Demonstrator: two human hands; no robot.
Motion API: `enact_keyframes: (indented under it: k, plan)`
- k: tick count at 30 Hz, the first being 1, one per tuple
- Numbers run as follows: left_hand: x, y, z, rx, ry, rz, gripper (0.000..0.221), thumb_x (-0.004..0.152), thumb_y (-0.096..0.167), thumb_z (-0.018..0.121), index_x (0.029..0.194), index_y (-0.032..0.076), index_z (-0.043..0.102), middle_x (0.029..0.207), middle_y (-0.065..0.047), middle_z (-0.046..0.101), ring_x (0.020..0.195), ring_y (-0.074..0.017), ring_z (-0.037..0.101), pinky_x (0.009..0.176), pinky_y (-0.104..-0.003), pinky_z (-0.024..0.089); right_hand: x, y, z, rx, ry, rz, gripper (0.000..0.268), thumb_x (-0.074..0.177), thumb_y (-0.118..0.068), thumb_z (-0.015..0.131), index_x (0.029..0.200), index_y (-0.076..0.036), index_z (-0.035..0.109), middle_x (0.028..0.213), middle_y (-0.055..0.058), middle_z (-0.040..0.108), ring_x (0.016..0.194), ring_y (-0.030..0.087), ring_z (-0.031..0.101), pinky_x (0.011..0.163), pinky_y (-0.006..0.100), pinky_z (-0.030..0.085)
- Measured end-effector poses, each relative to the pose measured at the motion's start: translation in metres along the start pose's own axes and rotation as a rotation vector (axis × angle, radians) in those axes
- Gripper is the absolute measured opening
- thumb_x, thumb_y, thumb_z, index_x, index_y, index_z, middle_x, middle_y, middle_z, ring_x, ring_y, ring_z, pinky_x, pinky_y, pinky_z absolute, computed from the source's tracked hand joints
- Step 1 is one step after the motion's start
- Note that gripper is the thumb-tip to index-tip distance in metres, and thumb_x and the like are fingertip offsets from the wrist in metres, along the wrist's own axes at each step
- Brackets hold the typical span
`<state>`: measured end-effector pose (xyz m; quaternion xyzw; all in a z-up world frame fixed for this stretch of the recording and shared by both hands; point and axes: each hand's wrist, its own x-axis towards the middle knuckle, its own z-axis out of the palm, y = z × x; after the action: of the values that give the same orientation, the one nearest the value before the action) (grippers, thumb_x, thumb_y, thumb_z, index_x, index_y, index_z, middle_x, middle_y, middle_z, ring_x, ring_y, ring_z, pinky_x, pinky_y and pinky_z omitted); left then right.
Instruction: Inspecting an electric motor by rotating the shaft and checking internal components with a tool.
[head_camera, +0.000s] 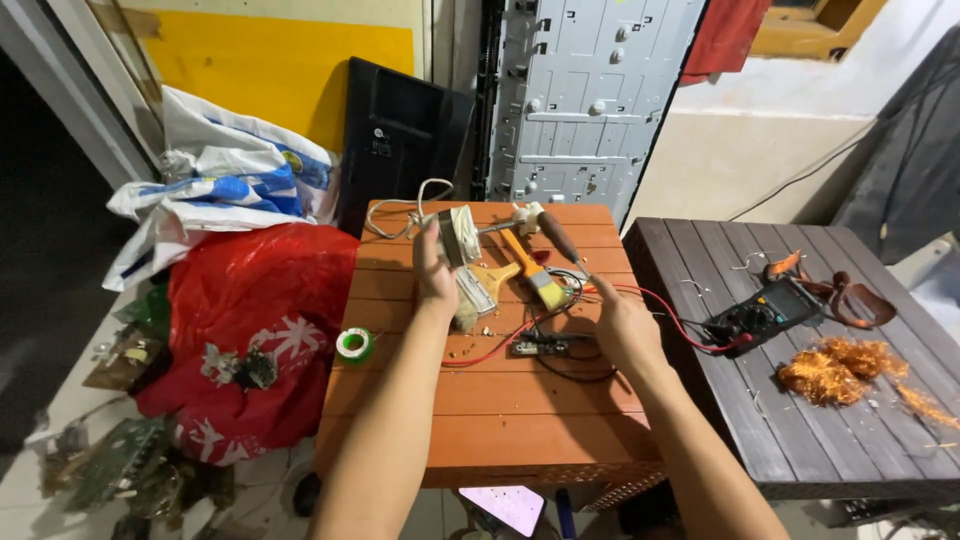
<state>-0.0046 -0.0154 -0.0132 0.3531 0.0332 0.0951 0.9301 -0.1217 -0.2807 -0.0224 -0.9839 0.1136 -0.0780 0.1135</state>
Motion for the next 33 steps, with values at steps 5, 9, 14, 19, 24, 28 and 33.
enact_keyframes:
  k: [5,9,14,19,24,28,33]
  plan:
    - [0.055,-0.051,-0.028,0.213,0.021,0.197,0.064,0.089,0.06,0.074,0.125,0.012,0.051,0.112,-0.012,0.06,0.101,-0.0253,0.064,0.083,-0.039,0.056,0.003,-0.042,-0.011,-0.129,0.535,-0.359,0.034,0.105,-0.054,0.056,0.104,-0.026,0.075,0.091,0.006,0.071,0.097,0.03,0.071,0.074,0.042,0.059]
    - [0.025,-0.016,-0.027,0.24,-0.072,0.202,0.062,0.094,0.056,0.073,0.124,0.009,0.046,0.107,-0.015,0.061,0.094,-0.0277,0.068,0.078,-0.042,0.06,-0.041,-0.154,-0.089,0.405,0.04,-0.2,0.057,0.107,-0.058,0.037,0.116,-0.016,0.075,0.097,0.02,0.076,0.108,0.046,0.067,0.093,0.059,0.051]
    - [-0.033,0.025,-0.004,0.508,0.1,0.19,0.069,0.093,0.063,0.066,0.131,0.009,0.044,0.125,-0.022,0.062,0.12,-0.0362,0.062,0.104,-0.048,0.05,-0.008,-0.173,-0.066,0.597,-0.164,-0.102,0.05,0.1,-0.056,0.05,0.073,-0.023,0.074,0.053,-0.002,0.069,0.073,0.021,0.076,0.075,0.035,0.059]
    - [-0.013,0.009,-0.01,0.504,0.068,0.311,0.07,0.09,0.058,0.073,0.133,0.011,0.044,0.124,-0.021,0.06,0.12,-0.0355,0.061,0.105,-0.051,0.049,-0.014,-0.176,-0.078,0.383,-0.12,-0.175,0.045,0.097,-0.051,0.056,0.072,-0.02,0.076,0.066,0.005,0.073,0.088,0.034,0.074,0.08,0.046,0.057]
    - [-0.012,0.022,-0.001,0.458,-0.025,0.254,0.062,0.091,0.06,0.07,0.123,0.012,0.049,0.112,-0.015,0.06,0.109,-0.0275,0.063,0.095,-0.045,0.052,-0.003,-0.162,-0.1,0.494,-0.012,-0.286,0.041,0.098,-0.05,0.059,0.099,-0.01,0.071,0.094,0.021,0.073,0.106,0.048,0.065,0.086,0.058,0.05]
    - [-0.037,0.052,0.023,-0.015,-0.193,-0.042,0.042,0.091,0.053,0.071,0.106,0.015,0.06,0.098,-0.001,0.065,0.09,-0.0149,0.066,0.074,-0.029,0.053,0.026,-0.139,-0.079,0.003,0.389,-0.789,0.03,0.099,-0.021,0.063,0.127,-0.009,0.063,0.114,0.019,0.064,0.095,0.044,0.066,0.073,0.057,0.056]
    - [-0.042,0.056,0.022,-0.202,-0.361,-0.314,0.086,0.085,0.072,0.069,0.135,0.002,0.061,0.131,-0.023,0.064,0.119,-0.0378,0.064,0.099,-0.053,0.054,0.044,-0.121,-0.078,-0.191,0.554,-0.94,0.019,0.107,-0.022,0.052,0.101,-0.008,0.062,0.08,0.007,0.062,0.065,0.03,0.07,0.051,0.041,0.057]
